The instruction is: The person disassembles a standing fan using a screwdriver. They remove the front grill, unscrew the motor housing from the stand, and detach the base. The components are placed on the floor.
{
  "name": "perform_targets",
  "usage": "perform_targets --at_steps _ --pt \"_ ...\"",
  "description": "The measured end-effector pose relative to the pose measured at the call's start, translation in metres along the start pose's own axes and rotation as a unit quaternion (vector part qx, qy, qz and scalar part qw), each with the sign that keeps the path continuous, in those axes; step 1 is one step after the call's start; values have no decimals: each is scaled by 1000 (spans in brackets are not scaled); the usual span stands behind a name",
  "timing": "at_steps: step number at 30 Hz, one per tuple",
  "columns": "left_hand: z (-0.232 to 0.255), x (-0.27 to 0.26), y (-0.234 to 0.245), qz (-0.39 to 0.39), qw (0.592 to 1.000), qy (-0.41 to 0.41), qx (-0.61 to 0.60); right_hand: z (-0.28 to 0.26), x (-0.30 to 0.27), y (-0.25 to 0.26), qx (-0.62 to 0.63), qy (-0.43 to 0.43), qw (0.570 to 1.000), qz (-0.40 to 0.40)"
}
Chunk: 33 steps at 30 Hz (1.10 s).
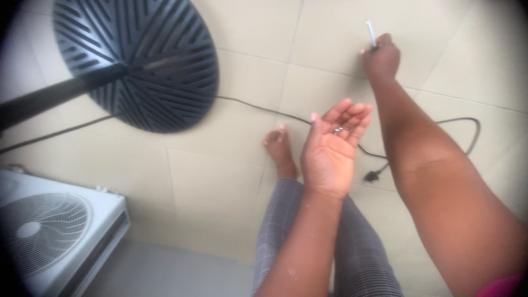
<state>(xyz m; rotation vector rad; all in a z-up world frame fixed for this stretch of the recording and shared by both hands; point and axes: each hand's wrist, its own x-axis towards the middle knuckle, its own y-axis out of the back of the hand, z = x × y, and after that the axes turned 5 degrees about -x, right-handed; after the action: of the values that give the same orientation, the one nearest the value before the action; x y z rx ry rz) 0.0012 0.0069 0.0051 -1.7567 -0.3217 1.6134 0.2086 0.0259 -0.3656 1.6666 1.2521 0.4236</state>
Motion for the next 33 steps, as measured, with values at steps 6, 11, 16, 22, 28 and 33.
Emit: perform_targets --at_steps 6,11,16,22,28,33 --pt "18 13 -26 3 1000 -9 20 7 7 -21 -49 49 997 34" --pt "10 33 -9 49 994 -58 79 -56 1 24 258 -95 960 -48" --pt "-3 46 20 134 980 -98 112 -170 -53 168 589 -140 778 -169" --pt "-9 42 21 120 990 -36 67 -226 -99 276 489 -36 829 -271" --pt "20 37 22 112 990 -71 52 -154 -104 200 330 -195 885 -265" --pt "33 26 18 105 988 -112 27 -71 -173 51 0 -95 950 -297"
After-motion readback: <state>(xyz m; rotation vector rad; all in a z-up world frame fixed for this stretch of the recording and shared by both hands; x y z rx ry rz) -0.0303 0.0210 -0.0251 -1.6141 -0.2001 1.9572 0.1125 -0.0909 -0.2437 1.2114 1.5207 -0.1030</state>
